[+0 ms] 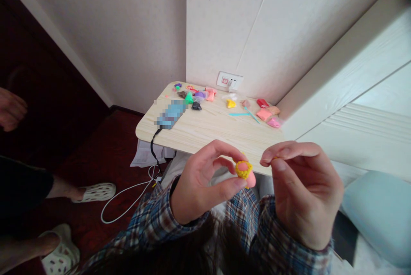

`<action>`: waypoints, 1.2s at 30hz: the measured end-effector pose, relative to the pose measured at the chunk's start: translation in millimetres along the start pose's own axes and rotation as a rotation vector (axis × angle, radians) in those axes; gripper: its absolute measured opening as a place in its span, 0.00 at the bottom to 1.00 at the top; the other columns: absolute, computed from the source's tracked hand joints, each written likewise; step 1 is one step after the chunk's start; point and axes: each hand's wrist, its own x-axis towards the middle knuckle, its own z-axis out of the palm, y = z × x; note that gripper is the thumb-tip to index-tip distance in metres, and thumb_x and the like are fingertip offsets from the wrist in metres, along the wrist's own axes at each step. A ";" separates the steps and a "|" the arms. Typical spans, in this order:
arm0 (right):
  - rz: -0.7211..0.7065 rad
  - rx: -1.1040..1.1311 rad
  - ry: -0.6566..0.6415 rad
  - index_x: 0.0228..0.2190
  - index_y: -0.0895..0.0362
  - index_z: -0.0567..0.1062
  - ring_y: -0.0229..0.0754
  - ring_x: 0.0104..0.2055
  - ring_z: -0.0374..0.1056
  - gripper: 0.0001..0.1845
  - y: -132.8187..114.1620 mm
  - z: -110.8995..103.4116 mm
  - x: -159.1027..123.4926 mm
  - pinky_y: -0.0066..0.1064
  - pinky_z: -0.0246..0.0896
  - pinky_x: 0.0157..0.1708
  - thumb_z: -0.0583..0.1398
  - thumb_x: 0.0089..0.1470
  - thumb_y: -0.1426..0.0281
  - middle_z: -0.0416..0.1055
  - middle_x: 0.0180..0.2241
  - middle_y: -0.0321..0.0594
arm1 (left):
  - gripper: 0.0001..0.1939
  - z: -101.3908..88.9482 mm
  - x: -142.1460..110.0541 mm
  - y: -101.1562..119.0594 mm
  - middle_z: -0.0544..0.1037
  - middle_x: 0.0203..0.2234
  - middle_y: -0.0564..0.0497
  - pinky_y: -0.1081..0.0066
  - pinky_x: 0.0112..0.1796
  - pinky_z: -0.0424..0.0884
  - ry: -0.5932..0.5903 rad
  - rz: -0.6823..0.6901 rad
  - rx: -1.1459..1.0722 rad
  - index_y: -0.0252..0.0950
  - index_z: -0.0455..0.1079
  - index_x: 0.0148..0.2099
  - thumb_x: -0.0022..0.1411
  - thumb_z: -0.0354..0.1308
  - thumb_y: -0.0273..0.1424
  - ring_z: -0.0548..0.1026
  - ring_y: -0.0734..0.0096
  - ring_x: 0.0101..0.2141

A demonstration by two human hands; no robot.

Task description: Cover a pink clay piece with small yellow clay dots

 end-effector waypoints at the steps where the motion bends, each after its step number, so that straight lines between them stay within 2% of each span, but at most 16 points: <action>1: 0.011 -0.002 0.002 0.37 0.51 0.84 0.39 0.32 0.77 0.06 0.3 -0.5 -0.1 0.31 0.73 0.33 0.69 0.60 0.75 0.81 0.31 0.34 | 0.10 -0.1 0.0 0.4 0.80 0.34 0.52 0.74 0.39 0.77 -0.001 -0.001 -0.006 0.37 0.75 0.42 0.61 0.72 0.26 0.82 0.72 0.36; 4: 0.035 0.010 -0.024 0.41 0.50 0.86 0.39 0.32 0.79 0.08 0.7 -1.0 0.2 0.30 0.75 0.32 0.71 0.60 0.74 0.83 0.32 0.34 | 0.11 -0.3 0.1 1.4 0.80 0.34 0.53 0.75 0.38 0.77 0.015 0.000 -0.007 0.37 0.75 0.42 0.60 0.72 0.26 0.82 0.73 0.36; 12: 0.041 0.091 -0.023 0.34 0.52 0.85 0.37 0.29 0.74 0.02 2.1 -1.4 3.5 0.28 0.71 0.29 0.71 0.60 0.71 0.81 0.28 0.33 | 0.11 0.6 0.4 -0.5 0.80 0.35 0.53 0.76 0.39 0.76 0.013 -0.008 -0.016 0.36 0.75 0.42 0.59 0.73 0.26 0.82 0.74 0.36; 17: 0.057 0.116 -0.013 0.30 0.53 0.81 0.37 0.28 0.70 0.08 2.1 -1.8 5.5 0.29 0.65 0.28 0.74 0.56 0.67 0.75 0.26 0.32 | 0.11 1.2 0.7 -0.5 0.80 0.34 0.53 0.74 0.39 0.74 0.019 -0.051 -0.028 0.36 0.75 0.41 0.59 0.73 0.28 0.81 0.74 0.35; 23: -0.001 0.049 -0.056 0.32 0.52 0.83 0.41 0.33 0.69 0.04 -0.1 -3.2 4.6 0.34 0.63 0.32 0.70 0.61 0.67 0.74 0.28 0.36 | 0.12 1.4 1.8 0.1 0.80 0.31 0.52 0.71 0.37 0.73 0.001 -0.083 -0.016 0.36 0.75 0.42 0.60 0.73 0.32 0.79 0.72 0.33; 28: -0.043 0.006 -0.100 0.31 0.52 0.84 0.42 0.35 0.68 0.07 -2.7 -3.0 2.5 0.36 0.62 0.34 0.70 0.62 0.64 0.73 0.31 0.37 | 0.13 2.7 2.8 0.0 0.81 0.29 0.51 0.68 0.35 0.75 -0.024 -0.111 -0.026 0.36 0.75 0.43 0.62 0.72 0.37 0.80 0.69 0.31; 32: -0.030 -0.025 -0.168 0.35 0.49 0.85 0.43 0.39 0.68 0.01 -3.4 -3.6 1.1 0.35 0.64 0.37 0.70 0.61 0.68 0.73 0.34 0.38 | 0.12 2.2 1.0 -3.0 0.82 0.32 0.51 0.70 0.36 0.76 -0.030 -0.106 -0.059 0.36 0.75 0.44 0.63 0.72 0.35 0.81 0.70 0.33; 36: -0.034 -0.088 -0.220 0.36 0.45 0.87 0.45 0.41 0.69 0.06 -3.0 -5.1 -0.2 0.36 0.68 0.39 0.69 0.62 0.69 0.72 0.36 0.39 | 0.12 1.5 -0.3 -5.2 0.80 0.34 0.51 0.70 0.37 0.76 -0.013 -0.098 -0.071 0.37 0.75 0.44 0.61 0.73 0.33 0.79 0.72 0.34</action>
